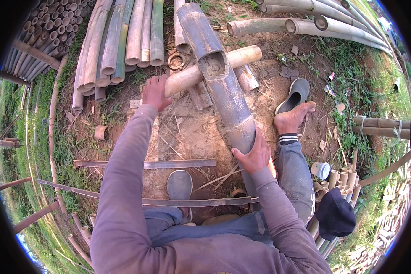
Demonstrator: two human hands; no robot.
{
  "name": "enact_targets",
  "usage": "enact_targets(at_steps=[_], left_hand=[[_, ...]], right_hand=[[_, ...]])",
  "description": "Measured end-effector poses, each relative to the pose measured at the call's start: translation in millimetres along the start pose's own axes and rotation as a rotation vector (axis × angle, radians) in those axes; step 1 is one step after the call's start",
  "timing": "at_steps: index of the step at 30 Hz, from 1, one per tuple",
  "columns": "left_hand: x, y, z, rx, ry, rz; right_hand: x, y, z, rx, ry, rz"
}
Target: The person uses a hand saw to cut bamboo poles into shorter sections. They position each pole on a makeshift stand, saw through it, and then move the cut pieces aside.
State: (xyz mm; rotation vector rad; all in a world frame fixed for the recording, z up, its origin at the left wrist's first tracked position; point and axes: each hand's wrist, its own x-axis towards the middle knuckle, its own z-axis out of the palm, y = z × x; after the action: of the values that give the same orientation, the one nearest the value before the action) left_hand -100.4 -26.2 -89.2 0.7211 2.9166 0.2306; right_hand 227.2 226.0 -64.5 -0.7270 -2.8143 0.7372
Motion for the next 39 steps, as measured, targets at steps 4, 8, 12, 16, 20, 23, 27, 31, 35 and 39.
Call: enact_targets(at_steps=[4, 8, 12, 16, 20, 23, 27, 31, 35, 39], left_hand=[[-10.9, 11.1, 23.4, 0.047, 0.028, -0.130], [-4.6, 32.1, -4.6, 0.145, -0.151, -0.159], [11.5, 41.8, 3.1, 0.092, -0.170, -0.127], [23.1, 42.5, 13.6, 0.045, -0.138, -0.153], [18.1, 43.9, 6.7, -0.012, -0.108, -0.160], [11.2, 38.2, -1.9, -0.017, -0.072, -0.159], [1.5, 26.1, 0.8, -0.012, -0.016, -0.147], [-9.7, 19.6, -0.7, -0.028, -0.018, -0.176], [-11.7, 20.3, -4.6, -0.052, -0.025, -0.177], [-13.7, 18.2, -2.5, -0.057, -0.007, -0.182]], right_hand=[[-10.3, 1.2, 1.7, -0.143, 0.031, 0.016], [-6.9, 38.1, -21.0, -0.021, 0.002, 0.268], [-1.9, 96.4, -16.6, -0.088, -0.311, 0.470], [-5.4, 76.7, -27.5, -0.201, -0.331, 0.424], [-20.6, 80.2, -24.2, -0.239, -0.258, 0.394], [-36.8, 91.6, -27.6, -0.161, -0.245, 0.372], [-63.8, 104.5, -4.9, 0.157, -0.033, 0.390], [-78.9, 98.4, -4.9, 0.372, 0.232, 0.429], [-83.6, 92.2, -13.9, 0.298, 0.312, 0.421], [-111.4, 81.3, -25.6, 0.218, 0.230, 0.394]])
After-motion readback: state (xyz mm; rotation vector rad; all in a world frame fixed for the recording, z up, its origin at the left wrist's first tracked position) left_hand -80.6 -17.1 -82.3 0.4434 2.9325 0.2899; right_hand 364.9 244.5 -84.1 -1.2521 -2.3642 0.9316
